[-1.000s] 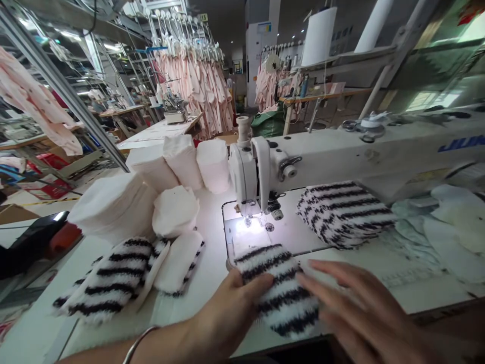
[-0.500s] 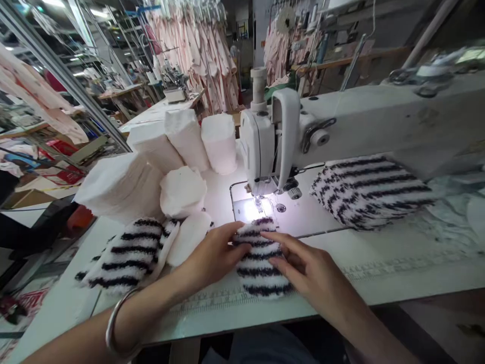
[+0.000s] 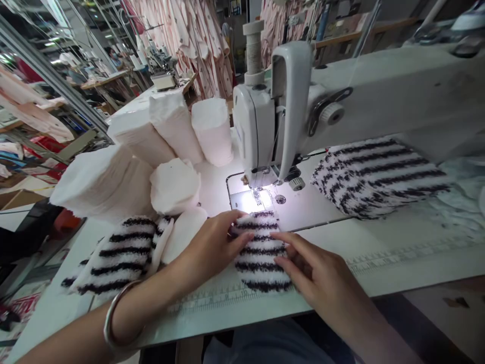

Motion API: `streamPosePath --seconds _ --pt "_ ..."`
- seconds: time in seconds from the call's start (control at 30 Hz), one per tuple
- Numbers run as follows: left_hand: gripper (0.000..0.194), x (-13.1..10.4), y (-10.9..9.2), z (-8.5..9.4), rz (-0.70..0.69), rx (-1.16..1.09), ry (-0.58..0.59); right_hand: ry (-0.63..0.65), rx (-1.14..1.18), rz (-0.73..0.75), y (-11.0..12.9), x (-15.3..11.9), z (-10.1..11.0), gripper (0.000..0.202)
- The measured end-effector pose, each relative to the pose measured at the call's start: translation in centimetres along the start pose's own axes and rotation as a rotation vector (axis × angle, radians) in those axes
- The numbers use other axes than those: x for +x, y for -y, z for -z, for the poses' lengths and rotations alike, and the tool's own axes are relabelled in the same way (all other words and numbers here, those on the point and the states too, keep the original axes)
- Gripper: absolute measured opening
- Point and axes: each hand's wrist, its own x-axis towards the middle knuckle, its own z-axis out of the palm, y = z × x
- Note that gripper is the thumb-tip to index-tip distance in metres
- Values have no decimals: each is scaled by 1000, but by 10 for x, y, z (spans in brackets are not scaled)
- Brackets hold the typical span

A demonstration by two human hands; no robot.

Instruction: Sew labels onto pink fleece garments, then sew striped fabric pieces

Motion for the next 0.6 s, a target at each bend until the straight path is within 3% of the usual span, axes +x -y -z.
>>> streamPosePath --seconds 0.1,0.17,0.3,0.6 --pt "20 5 -1 -1 -149 217 -124 -43 -86 72 -2 -1 -5 29" --pt "13 11 0 -1 -160 277 -134 -93 -108 97 -5 -2 -8 29" --pt "8 19 3 -1 -52 245 -99 -152 -125 159 -11 -5 -12 31" --pt "12 22 -8 11 167 119 -25 -93 -124 204 -10 -3 -15 39"
